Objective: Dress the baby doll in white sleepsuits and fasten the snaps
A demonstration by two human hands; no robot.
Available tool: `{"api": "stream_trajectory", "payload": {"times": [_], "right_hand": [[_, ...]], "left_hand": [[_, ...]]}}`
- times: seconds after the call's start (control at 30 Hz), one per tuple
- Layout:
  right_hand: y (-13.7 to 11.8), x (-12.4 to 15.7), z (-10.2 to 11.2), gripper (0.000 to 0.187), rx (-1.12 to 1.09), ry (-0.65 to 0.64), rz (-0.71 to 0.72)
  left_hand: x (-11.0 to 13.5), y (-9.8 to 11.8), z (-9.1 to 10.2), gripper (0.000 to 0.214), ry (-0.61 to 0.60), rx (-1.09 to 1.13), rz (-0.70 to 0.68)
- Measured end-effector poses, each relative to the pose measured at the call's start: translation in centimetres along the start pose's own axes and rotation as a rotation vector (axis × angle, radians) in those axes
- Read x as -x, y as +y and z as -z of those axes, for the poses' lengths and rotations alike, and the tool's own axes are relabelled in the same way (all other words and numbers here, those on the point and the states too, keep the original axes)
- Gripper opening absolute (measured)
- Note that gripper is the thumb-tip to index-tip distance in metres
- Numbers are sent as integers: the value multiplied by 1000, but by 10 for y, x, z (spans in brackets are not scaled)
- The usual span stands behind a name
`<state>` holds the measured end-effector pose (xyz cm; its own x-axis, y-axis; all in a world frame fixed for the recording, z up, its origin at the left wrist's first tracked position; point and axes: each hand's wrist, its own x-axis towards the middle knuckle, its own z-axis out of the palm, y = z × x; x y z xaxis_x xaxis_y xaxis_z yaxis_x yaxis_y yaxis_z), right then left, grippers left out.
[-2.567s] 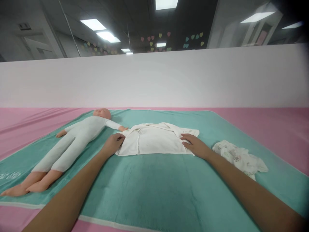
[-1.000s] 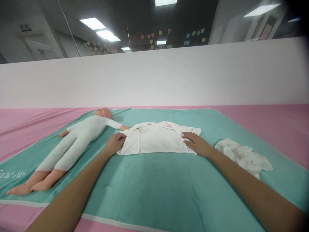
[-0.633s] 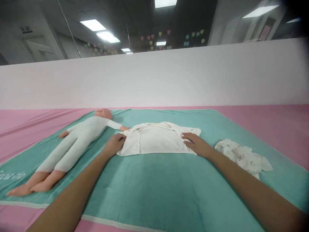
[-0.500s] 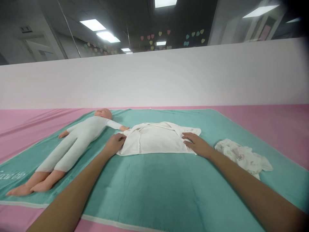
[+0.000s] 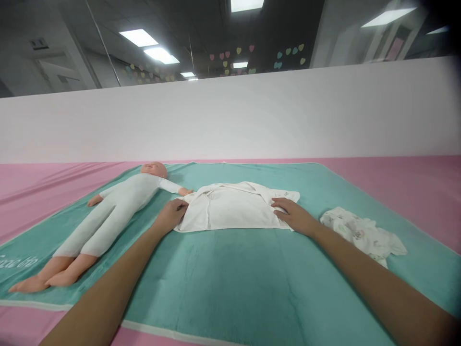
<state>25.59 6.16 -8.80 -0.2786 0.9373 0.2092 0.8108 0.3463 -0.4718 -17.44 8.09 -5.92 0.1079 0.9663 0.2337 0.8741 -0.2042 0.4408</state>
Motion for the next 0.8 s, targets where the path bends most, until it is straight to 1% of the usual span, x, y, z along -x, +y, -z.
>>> {"api": "stream_trajectory", "payload": {"times": [0.43, 0.7, 0.77, 0.8], "right_hand": [[-2, 1, 1, 42, -5, -8, -13], [2, 0, 0, 42, -7, -4, -4], [1, 1, 0, 42, -11, -4, -9], [1, 1, 0, 41, -13, -4, -10]], "left_hand": [[2, 5, 3, 29, 1, 15, 14], [0, 2, -2, 28, 21, 9, -9], [-1, 0, -1, 28, 55, -3, -3], [-1, -2, 0, 28, 102, -23, 1]]}}
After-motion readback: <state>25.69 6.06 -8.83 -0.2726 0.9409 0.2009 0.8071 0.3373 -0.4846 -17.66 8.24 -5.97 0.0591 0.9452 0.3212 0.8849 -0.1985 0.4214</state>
